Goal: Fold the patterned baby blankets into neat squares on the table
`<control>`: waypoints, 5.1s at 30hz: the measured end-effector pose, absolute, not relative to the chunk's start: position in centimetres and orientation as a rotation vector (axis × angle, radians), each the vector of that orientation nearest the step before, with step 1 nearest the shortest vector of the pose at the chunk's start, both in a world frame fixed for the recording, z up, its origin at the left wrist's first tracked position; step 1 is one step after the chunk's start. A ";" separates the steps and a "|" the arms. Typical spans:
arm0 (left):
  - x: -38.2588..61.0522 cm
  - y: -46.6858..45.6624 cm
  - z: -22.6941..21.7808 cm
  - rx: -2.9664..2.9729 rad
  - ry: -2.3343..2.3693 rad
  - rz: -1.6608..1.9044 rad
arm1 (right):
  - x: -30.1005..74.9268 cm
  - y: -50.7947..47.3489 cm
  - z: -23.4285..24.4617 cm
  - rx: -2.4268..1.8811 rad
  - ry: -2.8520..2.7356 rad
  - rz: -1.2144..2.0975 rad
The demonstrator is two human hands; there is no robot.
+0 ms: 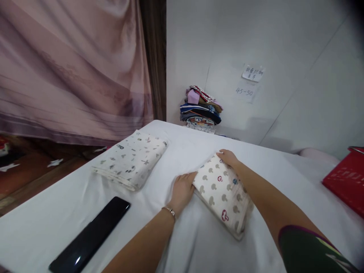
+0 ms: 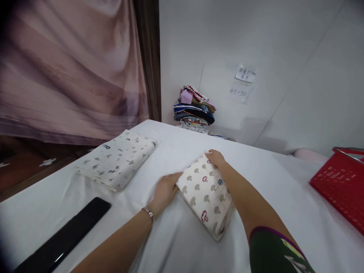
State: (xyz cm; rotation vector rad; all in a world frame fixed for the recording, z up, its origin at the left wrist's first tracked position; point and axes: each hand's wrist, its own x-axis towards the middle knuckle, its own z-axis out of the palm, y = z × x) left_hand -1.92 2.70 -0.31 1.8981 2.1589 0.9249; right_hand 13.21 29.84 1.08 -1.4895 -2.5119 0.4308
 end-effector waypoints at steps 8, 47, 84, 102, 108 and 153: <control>-1.9 2.7 -0.3 1.833 2.246 0.897 | 13.0 28.4 1.1 -1.407 -2.542 0.345; -2.0 2.9 -0.2 1.982 2.310 0.794 | 14.2 9.3 2.0 -0.777 -2.951 0.447; -1.9 3.6 -0.3 1.730 2.104 1.057 | 27.6 10.6 1.9 -1.207 -0.692 1.848; -1.9 3.1 -0.3 1.880 2.105 1.079 | 27.5 13.0 1.2 -1.294 -0.897 1.739; 1.5 0.9 1.0 2.380 2.020 0.905 | 27.8 13.4 0.9 -1.193 -0.899 1.818; 11.2 0.7 2.0 2.538 1.750 0.638 | 28.5 14.2 0.3 -0.869 -0.564 1.726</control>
